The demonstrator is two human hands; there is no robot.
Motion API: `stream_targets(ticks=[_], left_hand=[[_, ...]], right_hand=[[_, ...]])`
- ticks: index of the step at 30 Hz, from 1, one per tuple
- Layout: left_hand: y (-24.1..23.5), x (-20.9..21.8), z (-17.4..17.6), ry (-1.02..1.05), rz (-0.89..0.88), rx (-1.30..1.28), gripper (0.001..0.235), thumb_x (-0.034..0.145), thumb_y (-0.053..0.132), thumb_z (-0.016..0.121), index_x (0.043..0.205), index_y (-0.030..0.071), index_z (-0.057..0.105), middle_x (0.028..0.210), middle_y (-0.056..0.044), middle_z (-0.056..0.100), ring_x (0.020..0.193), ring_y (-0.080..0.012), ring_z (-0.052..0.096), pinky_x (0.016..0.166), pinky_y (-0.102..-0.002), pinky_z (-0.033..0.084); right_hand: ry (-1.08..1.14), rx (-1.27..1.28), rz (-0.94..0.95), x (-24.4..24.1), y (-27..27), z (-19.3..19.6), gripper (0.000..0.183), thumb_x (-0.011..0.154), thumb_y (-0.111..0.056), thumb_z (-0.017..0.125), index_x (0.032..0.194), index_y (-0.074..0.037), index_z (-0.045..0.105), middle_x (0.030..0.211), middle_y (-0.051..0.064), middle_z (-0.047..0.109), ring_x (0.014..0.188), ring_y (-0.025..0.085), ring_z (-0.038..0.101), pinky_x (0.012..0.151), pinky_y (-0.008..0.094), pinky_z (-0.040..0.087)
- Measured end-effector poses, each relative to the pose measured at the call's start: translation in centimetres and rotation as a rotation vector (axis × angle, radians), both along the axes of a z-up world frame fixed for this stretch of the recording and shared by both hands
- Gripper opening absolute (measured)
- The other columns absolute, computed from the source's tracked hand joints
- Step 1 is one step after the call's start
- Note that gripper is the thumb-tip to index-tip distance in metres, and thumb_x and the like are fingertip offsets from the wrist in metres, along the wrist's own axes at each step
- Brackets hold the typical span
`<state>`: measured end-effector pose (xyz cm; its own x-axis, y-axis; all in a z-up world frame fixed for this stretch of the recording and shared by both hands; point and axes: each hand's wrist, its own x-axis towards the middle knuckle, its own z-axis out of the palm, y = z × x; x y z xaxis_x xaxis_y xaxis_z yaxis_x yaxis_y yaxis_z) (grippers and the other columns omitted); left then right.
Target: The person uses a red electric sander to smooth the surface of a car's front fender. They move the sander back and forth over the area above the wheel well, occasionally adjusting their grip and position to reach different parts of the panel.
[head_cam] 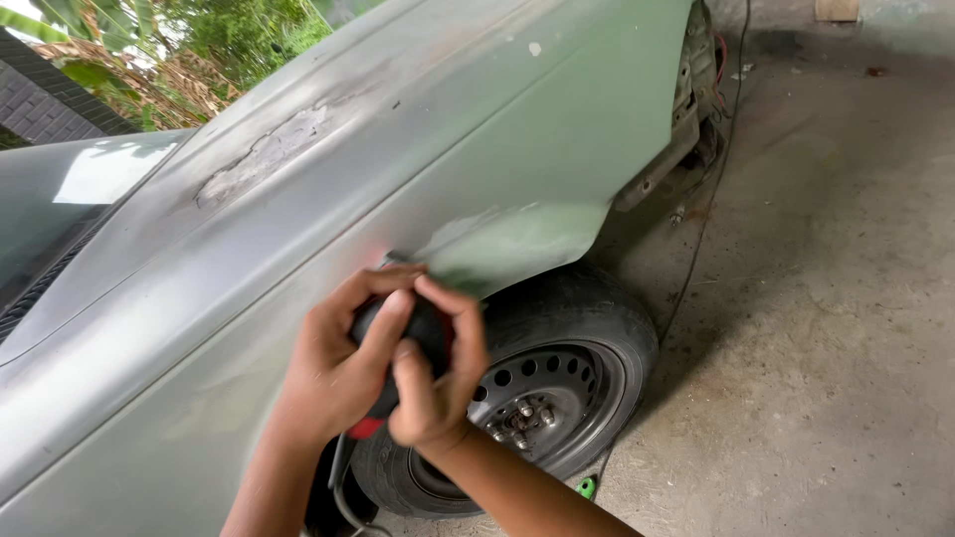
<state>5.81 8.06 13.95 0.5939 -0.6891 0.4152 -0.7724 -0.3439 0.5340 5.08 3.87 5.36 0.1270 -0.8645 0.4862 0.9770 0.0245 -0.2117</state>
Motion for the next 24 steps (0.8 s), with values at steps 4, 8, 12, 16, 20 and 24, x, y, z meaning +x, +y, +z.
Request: stream_targets(ticks=[4, 8, 12, 16, 20, 24], left_hand=[[-1.6, -0.8, -1.3, 0.021, -0.008, 0.1, 0.027, 0.097, 0.028, 0.057, 0.106, 0.01, 0.075, 0.117, -0.002, 0.079, 0.11, -0.0099, 0.07, 0.098, -0.027, 0.052], [-1.0, -0.3, -1.6, 0.037, -0.015, 0.101, 0.024, 0.098, 0.027, 0.058, 0.107, 0.011, 0.073, 0.11, 0.002, 0.078, 0.103, -0.0081, 0.069, 0.094, -0.027, 0.052], [-1.1, -0.9, -1.1, 0.016, 0.023, 0.09, 0.024, 0.098, 0.026, 0.057, 0.107, 0.011, 0.073, 0.121, -0.003, 0.078, 0.115, -0.0123, 0.07, 0.102, -0.029, 0.052], [-0.2, 0.6, -0.7, 0.04, -0.074, 0.114, 0.026, 0.099, 0.026, 0.056, 0.107, 0.008, 0.073, 0.115, -0.003, 0.079, 0.108, -0.0113, 0.07, 0.097, -0.028, 0.052], [0.3, 0.1, -0.7, 0.053, -0.116, 0.115, 0.026, 0.099, 0.027, 0.055, 0.107, 0.007, 0.07, 0.122, -0.007, 0.076, 0.118, -0.0157, 0.068, 0.107, -0.032, 0.048], [0.7, 0.6, -0.9, 0.102, -0.113, 0.121, 0.026, 0.099, 0.027, 0.056, 0.106, 0.007, 0.071, 0.126, -0.007, 0.077, 0.121, -0.0162, 0.068, 0.108, -0.033, 0.048]], right_hand=[[0.038, 0.163, -0.016, -1.2, -0.5, -1.1, 0.048, 0.077, -0.011, 0.051, 0.122, 0.005, 0.055, 0.116, 0.032, 0.066, 0.108, 0.041, 0.067, 0.096, 0.05, 0.059], [-0.035, 0.034, -0.013, -0.9, -1.1, -2.0, 0.046, 0.085, -0.014, 0.052, 0.127, 0.003, 0.051, 0.126, 0.033, 0.061, 0.124, 0.043, 0.063, 0.111, 0.052, 0.052], [0.004, 0.093, -0.003, -1.3, -0.5, -1.4, 0.042, 0.084, -0.014, 0.052, 0.123, 0.001, 0.054, 0.118, 0.028, 0.064, 0.113, 0.04, 0.066, 0.102, 0.051, 0.056], [0.021, 0.132, -0.065, -0.6, 0.3, -0.8, 0.047, 0.082, -0.013, 0.054, 0.126, 0.004, 0.052, 0.125, 0.027, 0.059, 0.122, 0.042, 0.063, 0.108, 0.053, 0.054], [0.0, 0.195, -0.057, -1.0, 1.3, -0.5, 0.046, 0.082, -0.013, 0.055, 0.125, 0.004, 0.055, 0.122, 0.024, 0.062, 0.12, 0.041, 0.065, 0.108, 0.051, 0.055], [0.043, 0.071, -0.15, -0.9, 1.0, -0.7, 0.045, 0.087, -0.021, 0.054, 0.128, -0.001, 0.051, 0.122, 0.028, 0.061, 0.119, 0.039, 0.063, 0.108, 0.052, 0.053]])
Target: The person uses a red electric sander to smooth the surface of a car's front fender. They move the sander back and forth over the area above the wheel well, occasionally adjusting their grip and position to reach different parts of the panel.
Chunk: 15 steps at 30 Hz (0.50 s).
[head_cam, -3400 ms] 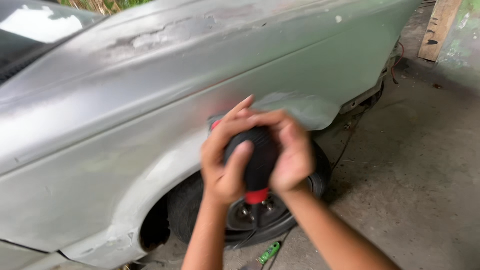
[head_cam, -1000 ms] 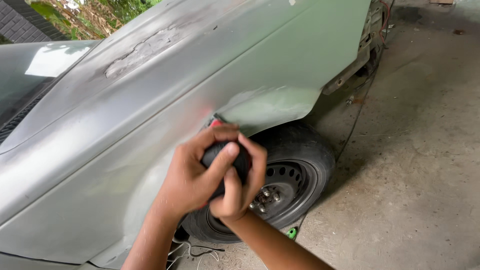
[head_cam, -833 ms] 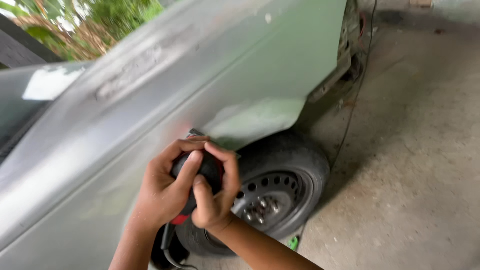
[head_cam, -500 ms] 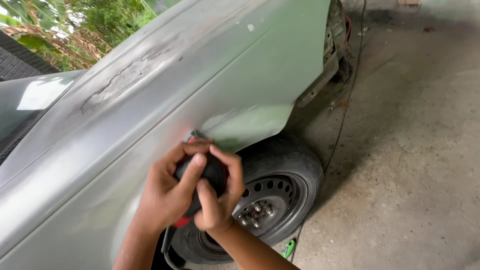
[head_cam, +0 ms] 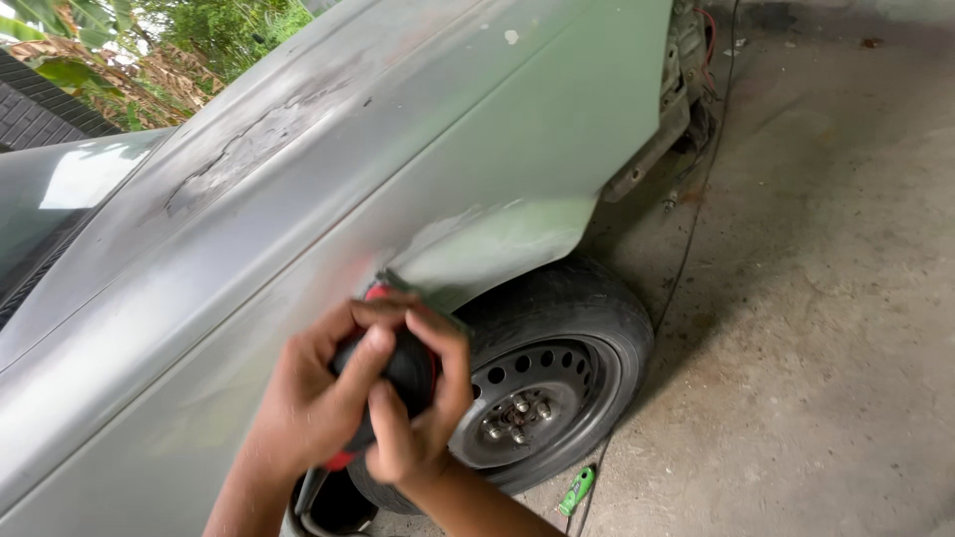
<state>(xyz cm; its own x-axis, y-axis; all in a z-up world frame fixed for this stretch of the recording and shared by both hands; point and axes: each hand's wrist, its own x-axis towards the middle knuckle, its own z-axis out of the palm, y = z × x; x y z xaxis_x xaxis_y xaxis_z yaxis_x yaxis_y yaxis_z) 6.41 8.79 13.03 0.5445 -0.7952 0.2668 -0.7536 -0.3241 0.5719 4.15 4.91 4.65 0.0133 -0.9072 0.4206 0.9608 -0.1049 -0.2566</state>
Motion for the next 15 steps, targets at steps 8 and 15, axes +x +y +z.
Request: stream_targets(ticks=[8, 15], left_hand=[[-0.6, -0.1, 0.5, -0.027, 0.075, -0.02, 0.027, 0.1, 0.028, 0.055, 0.104, 0.008, 0.072, 0.117, -0.003, 0.078, 0.11, -0.0117, 0.069, 0.1, -0.028, 0.052], [-0.1, 0.1, -0.1, -0.041, -0.023, -0.006, 0.025, 0.099, 0.029, 0.057, 0.104, 0.008, 0.071, 0.122, -0.006, 0.078, 0.113, -0.0145, 0.069, 0.102, -0.032, 0.051]], right_hand=[[-0.048, 0.027, 0.098, 0.4, -0.3, 0.5, 0.041, 0.086, -0.01, 0.053, 0.125, 0.002, 0.05, 0.119, 0.03, 0.062, 0.115, 0.04, 0.064, 0.108, 0.052, 0.053], [-0.038, 0.044, 0.059, 0.3, 0.2, -0.2, 0.049, 0.086, -0.02, 0.059, 0.129, 0.001, 0.05, 0.122, 0.031, 0.061, 0.113, 0.039, 0.064, 0.098, 0.05, 0.057]])
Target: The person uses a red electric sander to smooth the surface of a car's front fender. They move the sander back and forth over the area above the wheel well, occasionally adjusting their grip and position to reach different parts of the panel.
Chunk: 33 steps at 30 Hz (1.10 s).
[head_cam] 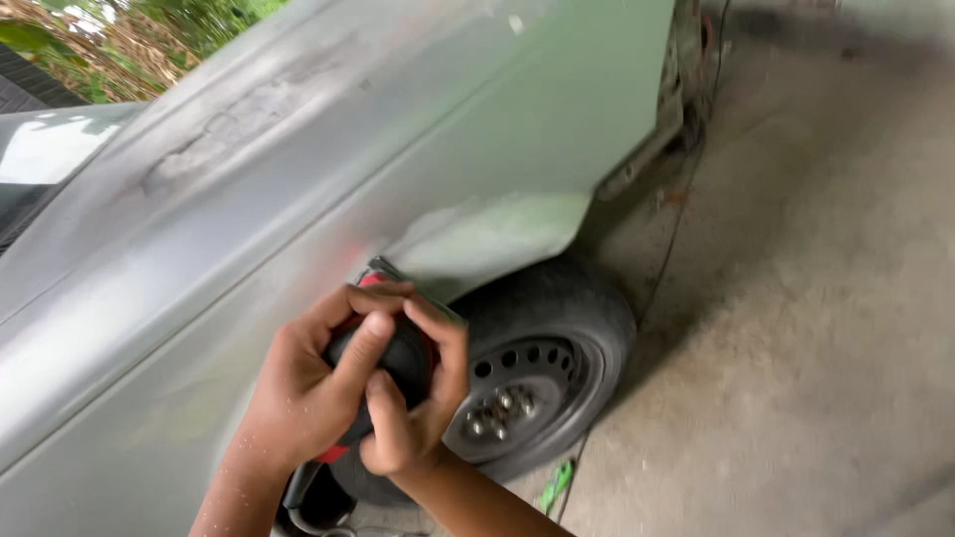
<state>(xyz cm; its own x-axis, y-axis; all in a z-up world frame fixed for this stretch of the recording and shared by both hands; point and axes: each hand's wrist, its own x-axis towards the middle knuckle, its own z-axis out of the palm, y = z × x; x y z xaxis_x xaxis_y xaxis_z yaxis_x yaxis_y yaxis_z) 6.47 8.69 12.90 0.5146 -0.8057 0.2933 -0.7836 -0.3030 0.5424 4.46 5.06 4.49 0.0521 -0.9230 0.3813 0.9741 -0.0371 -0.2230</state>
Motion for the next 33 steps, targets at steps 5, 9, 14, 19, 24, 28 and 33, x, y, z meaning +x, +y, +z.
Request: stream_targets(ticks=[5, 9, 14, 19, 24, 28, 33], left_hand=[[-0.2, -0.7, -0.4, 0.002, -0.063, 0.001, 0.024, 0.098, 0.032, 0.059, 0.102, 0.012, 0.072, 0.11, 0.0, 0.079, 0.098, -0.0095, 0.071, 0.09, -0.027, 0.054], [0.7, -0.5, -1.2, 0.003, 0.103, -0.075, 0.028, 0.097, 0.03, 0.059, 0.108, 0.011, 0.075, 0.108, 0.002, 0.079, 0.102, -0.0072, 0.069, 0.094, -0.026, 0.053], [0.6, -0.7, -1.2, -0.055, -0.094, -0.059, 0.022, 0.098, 0.03, 0.059, 0.099, 0.011, 0.07, 0.11, -0.008, 0.077, 0.101, -0.0173, 0.075, 0.09, -0.03, 0.055], [0.1, -0.4, -0.8, -0.041, 0.034, -0.102, 0.019, 0.099, 0.033, 0.06, 0.094, 0.015, 0.067, 0.086, 0.004, 0.071, 0.081, -0.0081, 0.063, 0.077, -0.028, 0.053], [-0.5, -0.4, -0.5, -0.078, -0.031, -0.005, 0.021, 0.097, 0.033, 0.062, 0.096, 0.015, 0.072, 0.093, 0.003, 0.076, 0.083, -0.0106, 0.069, 0.079, -0.028, 0.053], [-0.5, -0.4, 0.0, -0.045, 0.013, -0.057, 0.021, 0.099, 0.032, 0.058, 0.094, 0.014, 0.068, 0.085, 0.004, 0.07, 0.078, -0.0088, 0.062, 0.074, -0.027, 0.052], [-0.7, 0.6, 0.4, 0.028, 0.004, -0.024, 0.027, 0.1, 0.035, 0.059, 0.087, 0.014, 0.069, 0.078, 0.005, 0.066, 0.074, -0.0065, 0.057, 0.068, -0.028, 0.049]], right_hand=[[-0.03, -0.003, 0.044, -0.1, -0.9, 0.2, 0.048, 0.078, -0.012, 0.053, 0.123, 0.006, 0.054, 0.117, 0.035, 0.064, 0.112, 0.044, 0.066, 0.101, 0.053, 0.056], [-0.002, 0.061, 0.049, 0.4, 0.8, 0.4, 0.052, 0.075, -0.014, 0.055, 0.123, 0.008, 0.055, 0.113, 0.036, 0.067, 0.105, 0.044, 0.069, 0.095, 0.051, 0.059], [0.176, 0.439, -0.02, 0.4, 2.5, 0.1, 0.059, 0.057, -0.022, 0.05, 0.107, 0.008, 0.061, 0.094, 0.03, 0.067, 0.087, 0.043, 0.07, 0.075, 0.047, 0.06], [0.211, 0.149, -0.085, 1.0, 1.2, -0.8, 0.051, 0.071, -0.019, 0.054, 0.117, 0.002, 0.061, 0.101, 0.021, 0.068, 0.093, 0.033, 0.068, 0.083, 0.042, 0.06], [0.219, 0.184, -0.128, 1.6, 0.2, -0.1, 0.051, 0.07, -0.018, 0.052, 0.116, 0.003, 0.06, 0.1, 0.02, 0.067, 0.091, 0.032, 0.068, 0.08, 0.04, 0.06], [0.271, 0.252, -0.051, 0.5, 1.4, 0.2, 0.052, 0.067, -0.016, 0.053, 0.115, 0.002, 0.061, 0.098, 0.02, 0.067, 0.09, 0.032, 0.069, 0.079, 0.041, 0.06], [0.256, 0.3, -0.003, 0.8, 1.6, 0.4, 0.057, 0.062, -0.017, 0.058, 0.116, 0.001, 0.062, 0.099, 0.022, 0.07, 0.089, 0.033, 0.071, 0.079, 0.041, 0.062]])
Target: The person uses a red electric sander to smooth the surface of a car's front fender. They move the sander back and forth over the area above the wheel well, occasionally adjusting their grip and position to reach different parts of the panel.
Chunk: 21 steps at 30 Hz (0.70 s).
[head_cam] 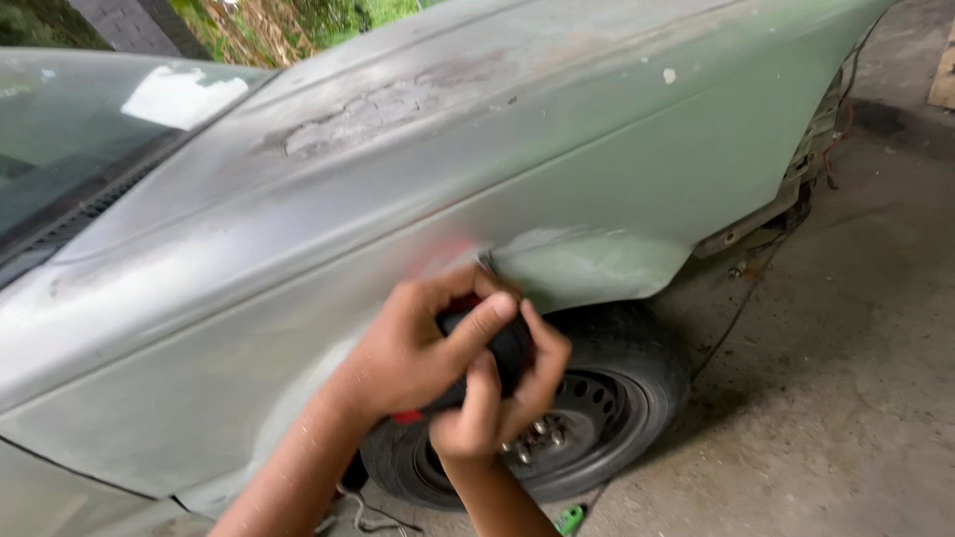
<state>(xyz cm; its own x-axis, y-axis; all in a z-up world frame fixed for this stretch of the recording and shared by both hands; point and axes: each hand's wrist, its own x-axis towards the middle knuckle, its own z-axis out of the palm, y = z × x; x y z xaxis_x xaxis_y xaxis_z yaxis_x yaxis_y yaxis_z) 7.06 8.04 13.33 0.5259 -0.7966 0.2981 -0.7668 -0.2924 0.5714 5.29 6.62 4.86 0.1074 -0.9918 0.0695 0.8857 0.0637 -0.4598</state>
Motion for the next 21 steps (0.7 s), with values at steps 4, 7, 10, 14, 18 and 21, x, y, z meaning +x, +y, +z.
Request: stream_targets(ticks=[4, 7, 10, 14, 18, 21], left_hand=[[-0.5, -0.4, 0.5, -0.03, -0.027, 0.082, 0.022, 0.098, 0.032, 0.06, 0.09, 0.014, 0.069, 0.08, 0.003, 0.069, 0.072, -0.0082, 0.061, 0.068, -0.027, 0.052], [0.0, -0.1, 1.5, 0.014, 0.017, 0.082, 0.023, 0.099, 0.032, 0.059, 0.088, 0.013, 0.07, 0.081, 0.004, 0.069, 0.072, -0.0076, 0.061, 0.067, -0.026, 0.053], [0.3, -0.1, 0.7, 0.01, 0.002, 0.094, 0.026, 0.099, 0.035, 0.059, 0.089, 0.015, 0.07, 0.076, 0.006, 0.067, 0.069, -0.0061, 0.058, 0.065, -0.025, 0.051], [0.8, 0.2, 1.4, 0.045, -0.037, 0.138, 0.028, 0.096, 0.037, 0.062, 0.094, 0.014, 0.077, 0.081, 0.004, 0.076, 0.074, -0.0044, 0.064, 0.067, -0.025, 0.055], [-0.1, 0.4, 1.7, -0.057, -0.108, 0.063, 0.019, 0.099, 0.029, 0.062, 0.091, 0.014, 0.07, 0.081, 0.004, 0.072, 0.074, -0.0059, 0.063, 0.07, -0.025, 0.054], [-0.5, 0.4, 1.8, 0.017, -0.203, 0.228, 0.03, 0.099, 0.04, 0.058, 0.091, 0.016, 0.073, 0.089, 0.005, 0.078, 0.084, -0.0079, 0.068, 0.078, -0.025, 0.055]], right_hand=[[0.02, 0.116, 0.003, -0.9, 0.3, 1.0, 0.055, 0.061, -0.016, 0.054, 0.113, 0.002, 0.06, 0.096, 0.022, 0.067, 0.087, 0.033, 0.069, 0.074, 0.041, 0.06], [0.007, 0.056, 0.023, -0.2, 0.1, 1.3, 0.054, 0.062, -0.013, 0.053, 0.113, 0.002, 0.059, 0.097, 0.022, 0.067, 0.087, 0.032, 0.069, 0.075, 0.041, 0.06], [0.052, 0.061, -0.001, -0.9, 1.1, 1.0, 0.05, 0.066, -0.013, 0.055, 0.114, 0.001, 0.059, 0.096, 0.021, 0.067, 0.084, 0.032, 0.069, 0.073, 0.041, 0.061], [-0.059, 0.034, 0.017, 0.0, 2.0, 0.1, 0.057, 0.07, -0.016, 0.056, 0.124, 0.003, 0.052, 0.105, 0.03, 0.066, 0.093, 0.04, 0.07, 0.08, 0.049, 0.062], [-0.011, 0.048, 0.002, -0.5, 1.3, 1.7, 0.05, 0.073, -0.008, 0.054, 0.121, 0.003, 0.055, 0.105, 0.026, 0.067, 0.094, 0.036, 0.07, 0.083, 0.044, 0.062], [0.039, 0.273, -0.062, -0.5, 1.3, 2.0, 0.045, 0.073, -0.013, 0.052, 0.114, 0.004, 0.058, 0.097, 0.026, 0.068, 0.089, 0.035, 0.07, 0.081, 0.046, 0.06]])
